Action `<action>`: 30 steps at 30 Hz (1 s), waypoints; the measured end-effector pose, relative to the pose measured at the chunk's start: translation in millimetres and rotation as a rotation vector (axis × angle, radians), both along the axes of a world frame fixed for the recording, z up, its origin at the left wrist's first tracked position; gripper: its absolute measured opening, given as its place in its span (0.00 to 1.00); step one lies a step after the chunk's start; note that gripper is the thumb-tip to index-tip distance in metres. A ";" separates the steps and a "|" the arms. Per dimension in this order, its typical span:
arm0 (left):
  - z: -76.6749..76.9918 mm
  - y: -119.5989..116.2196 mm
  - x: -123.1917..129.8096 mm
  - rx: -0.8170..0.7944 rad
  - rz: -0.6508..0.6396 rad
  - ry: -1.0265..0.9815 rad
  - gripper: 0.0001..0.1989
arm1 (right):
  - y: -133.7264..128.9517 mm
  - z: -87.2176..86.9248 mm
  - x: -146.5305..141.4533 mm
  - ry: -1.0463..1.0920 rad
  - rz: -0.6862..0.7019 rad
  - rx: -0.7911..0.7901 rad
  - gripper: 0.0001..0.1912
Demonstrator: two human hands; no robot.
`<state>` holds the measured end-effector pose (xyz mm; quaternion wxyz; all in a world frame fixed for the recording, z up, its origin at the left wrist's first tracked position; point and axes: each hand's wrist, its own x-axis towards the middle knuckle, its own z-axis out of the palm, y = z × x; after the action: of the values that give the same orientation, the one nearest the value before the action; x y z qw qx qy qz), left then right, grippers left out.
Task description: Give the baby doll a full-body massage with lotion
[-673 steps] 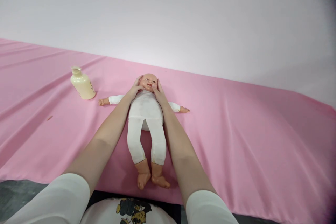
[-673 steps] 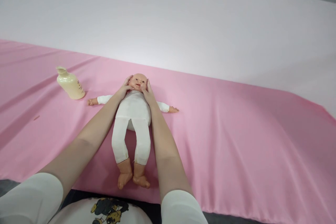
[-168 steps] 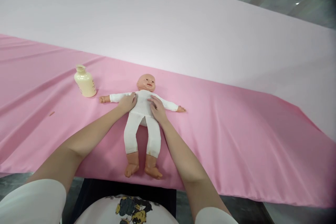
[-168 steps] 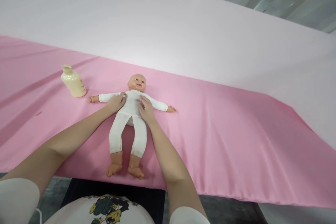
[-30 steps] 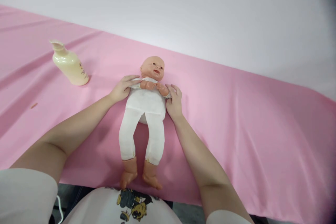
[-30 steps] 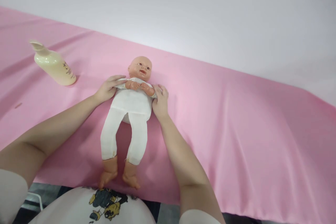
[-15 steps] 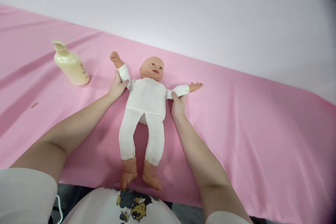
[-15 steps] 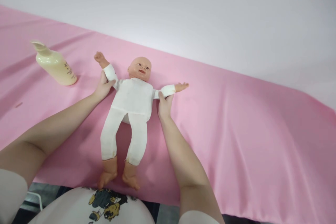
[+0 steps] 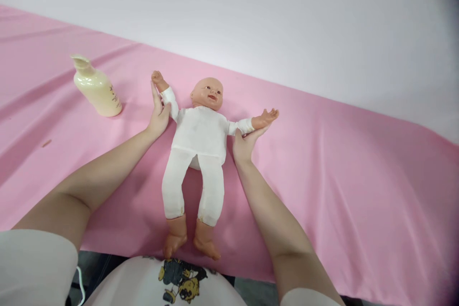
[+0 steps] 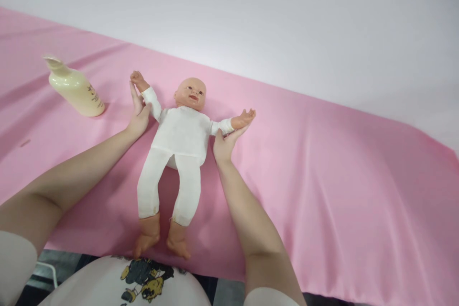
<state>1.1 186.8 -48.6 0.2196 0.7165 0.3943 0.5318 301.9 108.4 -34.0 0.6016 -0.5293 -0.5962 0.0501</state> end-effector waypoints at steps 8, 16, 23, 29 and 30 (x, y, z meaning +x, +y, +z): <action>15.4 -17.2 8.6 0.052 0.031 0.001 0.29 | -0.2 -11.7 3.3 -0.085 0.174 -0.133 0.32; 28.7 -27.6 11.0 0.046 -0.044 0.214 0.19 | 5.6 -14.3 5.7 -0.096 0.252 -0.189 0.30; 28.2 -27.7 12.2 0.115 -0.081 0.304 0.22 | 2.9 -11.3 2.2 -0.076 0.245 -0.201 0.29; 12.4 -16.4 11.0 -0.027 -0.007 0.069 0.27 | 10.4 -28.1 5.2 0.321 0.203 -0.315 0.22; 6.0 -10.6 9.0 -0.056 0.021 0.010 0.26 | 12.7 -32.0 7.1 0.391 0.189 -0.313 0.23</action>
<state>10.1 176.2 -42.6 0.2317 0.7087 0.4177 0.5193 308.9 121.1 -66.1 0.6087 -0.5380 -0.5006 0.2989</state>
